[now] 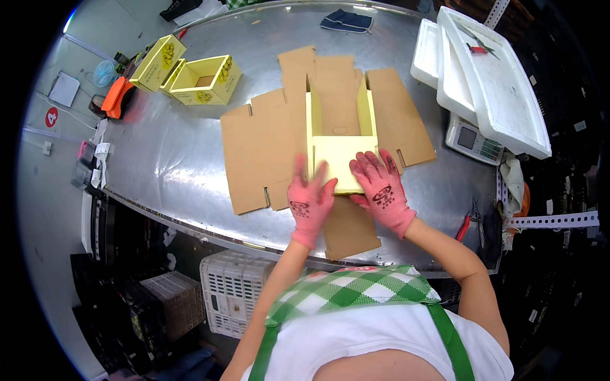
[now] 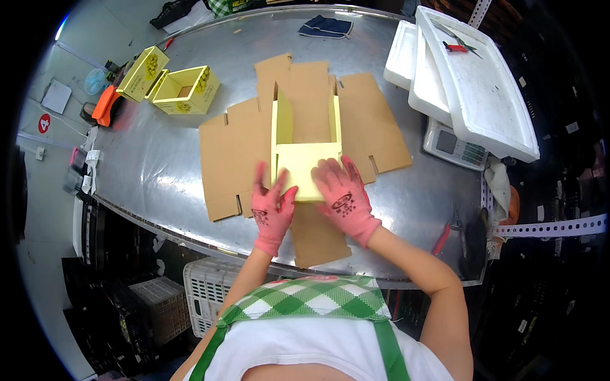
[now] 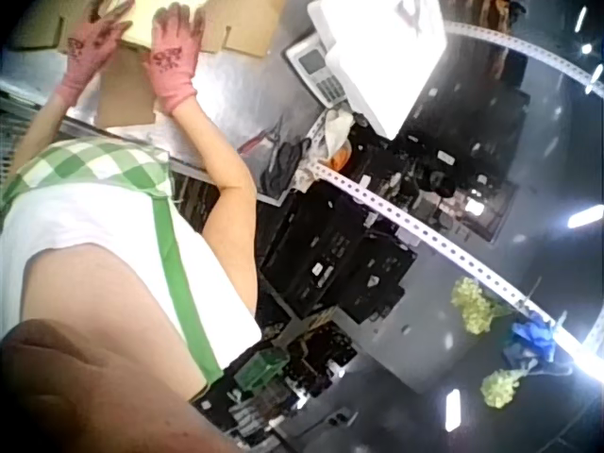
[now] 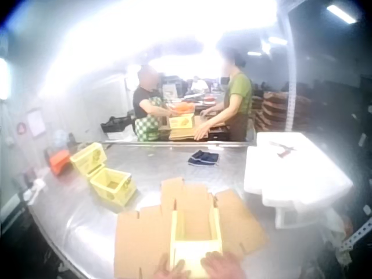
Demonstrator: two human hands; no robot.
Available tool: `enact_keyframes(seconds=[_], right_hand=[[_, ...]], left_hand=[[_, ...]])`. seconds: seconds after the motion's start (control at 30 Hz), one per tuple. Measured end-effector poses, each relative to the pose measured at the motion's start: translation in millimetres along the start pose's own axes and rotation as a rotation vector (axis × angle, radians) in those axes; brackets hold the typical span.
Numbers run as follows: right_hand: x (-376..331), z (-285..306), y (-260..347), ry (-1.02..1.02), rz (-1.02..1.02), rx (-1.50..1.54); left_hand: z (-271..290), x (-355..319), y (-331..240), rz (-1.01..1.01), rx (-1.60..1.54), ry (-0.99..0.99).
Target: The person assembles flat cardboard boxes into rectangular containers on a metal table. They fold the sides and tuck the flaps to form the structure. The person then moves to a crate of packaged green grapes and places them into the newly assembled boxes.
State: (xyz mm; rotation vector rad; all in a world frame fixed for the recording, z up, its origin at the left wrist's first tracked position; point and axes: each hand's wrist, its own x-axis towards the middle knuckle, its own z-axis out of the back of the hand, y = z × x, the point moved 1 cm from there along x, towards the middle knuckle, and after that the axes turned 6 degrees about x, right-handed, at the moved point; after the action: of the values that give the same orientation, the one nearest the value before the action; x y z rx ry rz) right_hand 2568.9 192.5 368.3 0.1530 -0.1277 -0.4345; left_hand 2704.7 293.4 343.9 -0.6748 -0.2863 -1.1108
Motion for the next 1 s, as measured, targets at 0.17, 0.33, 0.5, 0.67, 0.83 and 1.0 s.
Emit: enact_keyframes(seconds=[0.17, 0.33, 0.5, 0.67, 0.83, 1.0], right_hand=[[9, 0, 1, 0.147, 0.113, -0.103], [12, -2, -4, 0.341, 0.370, -0.189], [34, -2, -10, 0.521, 0.345, -0.074], [18, 1, -16, 0.306, 0.303, 0.184], [-21, -17, -35, -0.252, -0.038, 0.809], [-34, -59, -28, -0.005, -0.271, 1.044]], left_hand=[[22, 5, 4, -0.235, 0.267, 0.238], [19, 31, 4, -0.701, 0.573, 0.674], [0, 64, -10, -0.746, 0.609, 1.265], [-10, 82, -13, -0.446, 0.121, 1.613], [-22, 82, -10, -0.460, 0.091, 1.790], [-42, 84, -12, -0.502, -0.021, 1.898]])
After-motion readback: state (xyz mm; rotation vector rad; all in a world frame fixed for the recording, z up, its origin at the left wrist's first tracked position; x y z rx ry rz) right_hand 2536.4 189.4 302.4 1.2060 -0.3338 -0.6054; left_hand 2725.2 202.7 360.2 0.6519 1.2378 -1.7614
